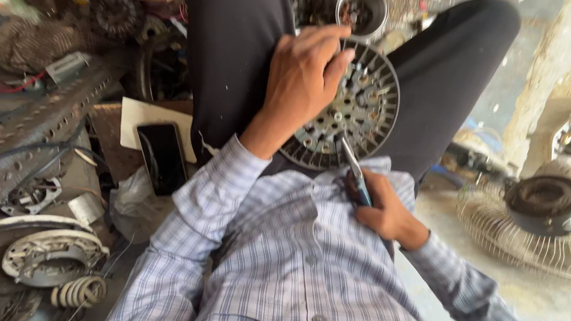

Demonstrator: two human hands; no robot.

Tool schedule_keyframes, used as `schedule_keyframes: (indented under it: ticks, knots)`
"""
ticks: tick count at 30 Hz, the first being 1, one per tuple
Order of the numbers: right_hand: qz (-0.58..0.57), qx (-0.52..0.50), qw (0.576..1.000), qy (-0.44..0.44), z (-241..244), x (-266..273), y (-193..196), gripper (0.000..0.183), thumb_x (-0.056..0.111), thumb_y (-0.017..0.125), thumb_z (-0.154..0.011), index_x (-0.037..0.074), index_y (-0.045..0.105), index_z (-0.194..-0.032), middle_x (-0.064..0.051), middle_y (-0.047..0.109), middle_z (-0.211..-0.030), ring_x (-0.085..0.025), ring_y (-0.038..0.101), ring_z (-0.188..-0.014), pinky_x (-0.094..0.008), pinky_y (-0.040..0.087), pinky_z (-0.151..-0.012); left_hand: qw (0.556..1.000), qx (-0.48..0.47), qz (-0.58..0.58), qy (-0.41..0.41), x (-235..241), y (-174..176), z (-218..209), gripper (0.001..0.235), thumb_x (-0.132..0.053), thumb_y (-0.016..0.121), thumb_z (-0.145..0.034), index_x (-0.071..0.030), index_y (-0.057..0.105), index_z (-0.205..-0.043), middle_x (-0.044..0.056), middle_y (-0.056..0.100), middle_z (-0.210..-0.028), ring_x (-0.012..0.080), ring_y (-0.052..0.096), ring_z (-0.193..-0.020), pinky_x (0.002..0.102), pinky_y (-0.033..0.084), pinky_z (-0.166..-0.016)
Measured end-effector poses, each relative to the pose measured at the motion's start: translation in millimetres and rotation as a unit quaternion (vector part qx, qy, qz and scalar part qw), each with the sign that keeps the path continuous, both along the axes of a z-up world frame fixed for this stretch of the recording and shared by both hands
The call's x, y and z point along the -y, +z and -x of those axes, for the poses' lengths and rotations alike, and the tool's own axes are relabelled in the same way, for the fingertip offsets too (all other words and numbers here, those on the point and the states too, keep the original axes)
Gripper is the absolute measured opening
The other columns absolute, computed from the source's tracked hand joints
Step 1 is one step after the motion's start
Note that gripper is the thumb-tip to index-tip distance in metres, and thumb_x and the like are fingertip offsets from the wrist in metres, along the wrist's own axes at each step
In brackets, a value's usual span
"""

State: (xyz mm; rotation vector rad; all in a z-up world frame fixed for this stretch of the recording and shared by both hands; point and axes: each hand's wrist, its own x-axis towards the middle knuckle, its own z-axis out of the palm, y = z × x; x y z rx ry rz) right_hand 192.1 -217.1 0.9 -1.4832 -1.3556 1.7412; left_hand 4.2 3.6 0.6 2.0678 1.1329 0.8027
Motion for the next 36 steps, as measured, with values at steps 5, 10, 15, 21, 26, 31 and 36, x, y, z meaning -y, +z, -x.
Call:
schedule_keyframes:
  ticks: [5, 10, 15, 21, 26, 31, 36]
  knots:
    - [-0.019, 0.060, 0.998, 0.012, 5, -13, 7, 0.048, 0.011, 0.059, -0.058, -0.005, 0.058, -0.104, -0.013, 0.054, -0.070, -0.023, 0.051, -0.065, -0.037, 0.044, -0.061, 1.000, 0.006, -0.031, 0.002, -1, -2, 0, 0.029, -0.025, 0.060, -0.106, -0.004, 0.063, -0.087, 0.008, 0.074, -0.123, 0.0249, 0.070, -0.103, 0.043, 0.046, -0.085]
    - [0.089, -0.014, 0.995, -0.046, -10, 16, -11, 0.056, 0.008, 0.059, -0.065, -0.001, 0.056, -0.120, -0.004, 0.058, -0.095, -0.017, 0.052, -0.088, -0.028, 0.043, -0.081, 1.000, 0.017, -0.021, 0.002, -2, -4, 3, 0.025, -0.025, 0.060, -0.106, -0.003, 0.067, -0.095, 0.009, 0.074, -0.122, 0.0259, 0.070, -0.103, 0.043, 0.045, -0.082]
    - [0.288, -0.360, 0.879, -0.123, -34, 30, -32, 0.062, -0.003, 0.058, -0.061, -0.002, 0.057, -0.123, -0.001, 0.052, -0.097, -0.013, 0.048, -0.083, -0.022, 0.040, -0.071, 1.000, 0.011, -0.016, 0.006, 0, -5, 2, 0.027, -0.026, 0.061, -0.105, -0.004, 0.065, -0.089, 0.009, 0.074, -0.122, 0.0244, 0.071, -0.104, 0.042, 0.046, -0.082]
    - [0.215, -0.095, 0.970, -0.065, -16, -6, -20, 0.054, 0.000, 0.058, -0.059, 0.006, 0.052, -0.112, 0.000, 0.049, -0.090, -0.012, 0.047, -0.074, -0.025, 0.041, -0.061, 0.999, 0.007, -0.018, 0.042, -7, 1, 7, 0.024, -0.024, 0.059, -0.107, -0.002, 0.067, -0.102, 0.008, 0.073, -0.122, 0.0255, 0.069, -0.102, 0.042, 0.044, -0.083]
    - [-0.019, 0.046, 0.999, 0.011, 5, -15, -8, 0.037, 0.004, 0.062, -0.058, 0.001, 0.054, -0.094, -0.001, 0.047, -0.075, -0.012, 0.044, -0.071, -0.028, 0.038, -0.063, 0.997, 0.003, -0.055, 0.045, 0, -10, 6, 0.025, -0.025, 0.057, -0.109, -0.002, 0.065, -0.099, 0.007, 0.072, -0.123, 0.0238, 0.068, -0.102, 0.041, 0.044, -0.082]
    - [0.028, 0.113, 0.991, -0.064, 27, -17, 6, 0.031, 0.008, 0.065, -0.064, -0.001, 0.059, -0.094, -0.002, 0.051, -0.072, -0.014, 0.045, -0.069, -0.031, 0.038, -0.059, 0.999, -0.003, 0.001, 0.043, -7, -10, 3, 0.025, -0.025, 0.060, -0.106, -0.004, 0.066, -0.094, 0.007, 0.074, -0.119, 0.0222, 0.069, -0.094, 0.041, 0.044, -0.077]
    - [0.047, 0.046, 0.998, -0.016, 3, -16, 10, 0.040, 0.011, 0.064, -0.060, -0.002, 0.059, -0.098, -0.001, 0.053, -0.079, -0.016, 0.048, -0.077, -0.029, 0.040, -0.069, 0.998, 0.023, -0.022, 0.049, -2, 1, 8, 0.022, -0.022, 0.060, -0.106, -0.003, 0.064, -0.096, 0.006, 0.073, -0.122, 0.0245, 0.069, -0.102, 0.042, 0.046, -0.083]
